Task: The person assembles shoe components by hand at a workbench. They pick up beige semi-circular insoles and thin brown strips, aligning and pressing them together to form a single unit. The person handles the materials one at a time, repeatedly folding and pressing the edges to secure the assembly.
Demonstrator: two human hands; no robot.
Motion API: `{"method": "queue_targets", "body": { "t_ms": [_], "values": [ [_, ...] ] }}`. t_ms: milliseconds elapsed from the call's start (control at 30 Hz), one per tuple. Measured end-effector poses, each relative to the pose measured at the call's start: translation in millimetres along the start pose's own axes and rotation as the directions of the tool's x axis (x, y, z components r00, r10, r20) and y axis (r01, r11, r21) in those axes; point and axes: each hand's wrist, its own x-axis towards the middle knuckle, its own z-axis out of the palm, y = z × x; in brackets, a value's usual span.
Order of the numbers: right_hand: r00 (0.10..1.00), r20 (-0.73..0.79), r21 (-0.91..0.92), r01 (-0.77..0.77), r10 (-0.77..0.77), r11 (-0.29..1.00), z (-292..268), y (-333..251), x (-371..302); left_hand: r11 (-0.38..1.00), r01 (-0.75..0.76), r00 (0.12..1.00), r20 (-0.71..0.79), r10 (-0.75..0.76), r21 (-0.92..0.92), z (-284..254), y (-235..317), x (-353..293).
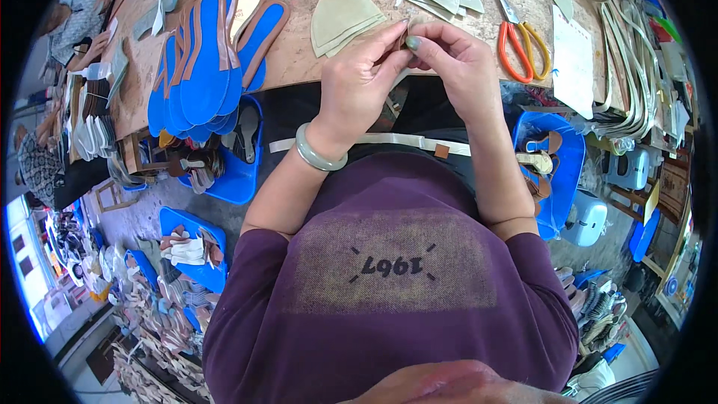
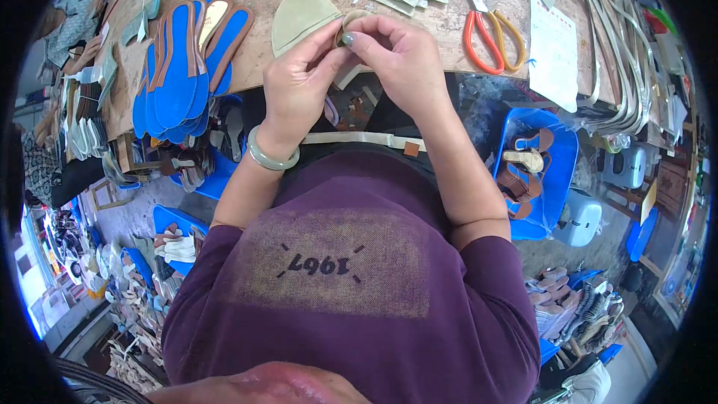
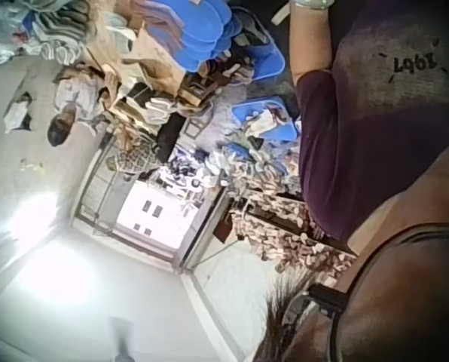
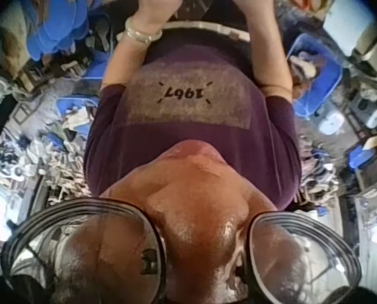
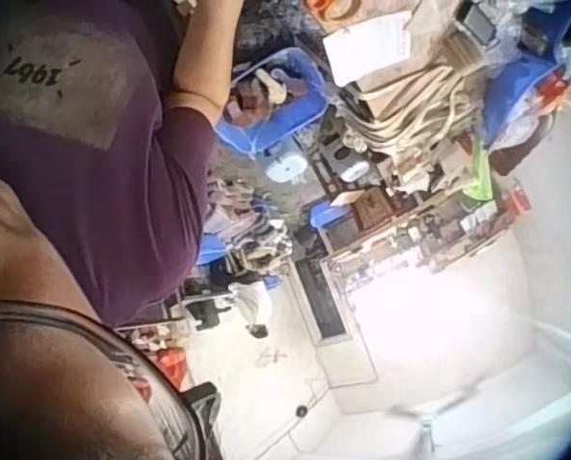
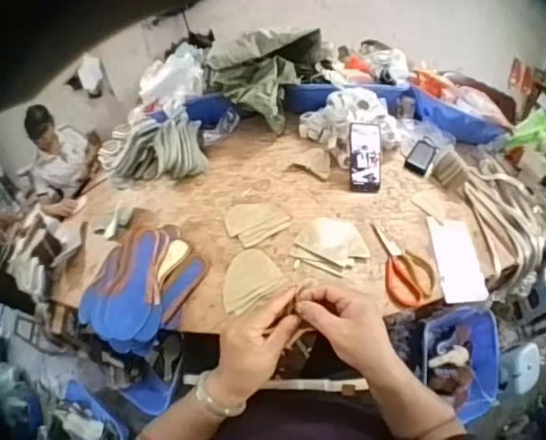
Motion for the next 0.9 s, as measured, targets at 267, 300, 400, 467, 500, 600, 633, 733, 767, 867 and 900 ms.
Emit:
{"method": "queue_targets", "body": {
  "t_ms": [267, 300, 400, 467, 500, 600, 633, 733, 767, 867, 900],
  "values": [
    [0.998, 0.049, 0.019, -0.03, 0.029, 0.999, -5.8, 11.0, 10.1, 0.915, 0.307, 0.947, 0.181, -0.267, -0.26, -10.1, 1.5, -0.9],
    [0.999, 0.047, 0.035, -0.028, 0.026, 0.999, -4.8, 10.1, 8.7, 0.876, 0.345, 0.937, 0.184, -0.298, -0.336, -9.9, 1.0, -0.3],
    [0.997, 0.074, 0.149, -0.03, 0.019, 0.988, -6.2, 13.2, 9.0, 0.692, 0.457, 0.883, 0.187, -0.431, -0.558, -10.2, -1.1, 2.5],
    [0.996, 0.089, 0.248, -0.047, 0.025, 0.968, -8.5, 18.0, 9.0, 0.613, 0.486, 0.857, 0.202, -0.474, -0.623, -14.6, -5.3, 5.2],
    [0.995, 0.089, 0.3, -0.061, 0.036, 0.952, -8.9, 20.6, 8.7, 0.57, 0.498, 0.843, 0.211, -0.494, -0.653, -16.3, -7.4, 5.9],
    [0.985, 0.171, 0.561, -0.092, -0.006, 0.823, -15.7, 25.9, 9.1, 0.544, 0.449, 0.855, 0.164, -0.492, -0.709, -20.4, -14.5, 7.6],
    [0.977, 0.208, 0.653, -0.108, -0.04, 0.749, -20.3, 27.9, 9.5, 0.537, 0.431, 0.859, 0.146, -0.491, -0.725, -23.3, -16.4, 10.4],
    [0.993, 0.111, 0.742, -0.064, -0.028, 0.667, -32.8, 27.7, 4.5, 0.59, 0.37, 0.853, 0.009, -0.523, -0.718, -42.4, -17.7, 21.6],
    [0.996, 0.086, 0.762, -0.056, -0.016, 0.645, -36.6, 25.6, 2.8, 0.672, 0.33, 0.881, -0.038, -0.471, -0.663, -51.9, -21.4, 26.0],
    [0.997, 0.078, 0.755, -0.047, -0.018, 0.654, -51.9, 29.3, 1.5, 0.861, 0.236, 0.91, -0.208, -0.358, -0.45, -74.0, -20.5, 43.6],
    [0.998, 0.064, 0.755, -0.038, -0.015, 0.654, -53.8, 31.2, 0.7, 0.898, 0.238, 0.921, -0.207, -0.329, -0.369, -81.0, -22.0, 51.3]
  ]
}}
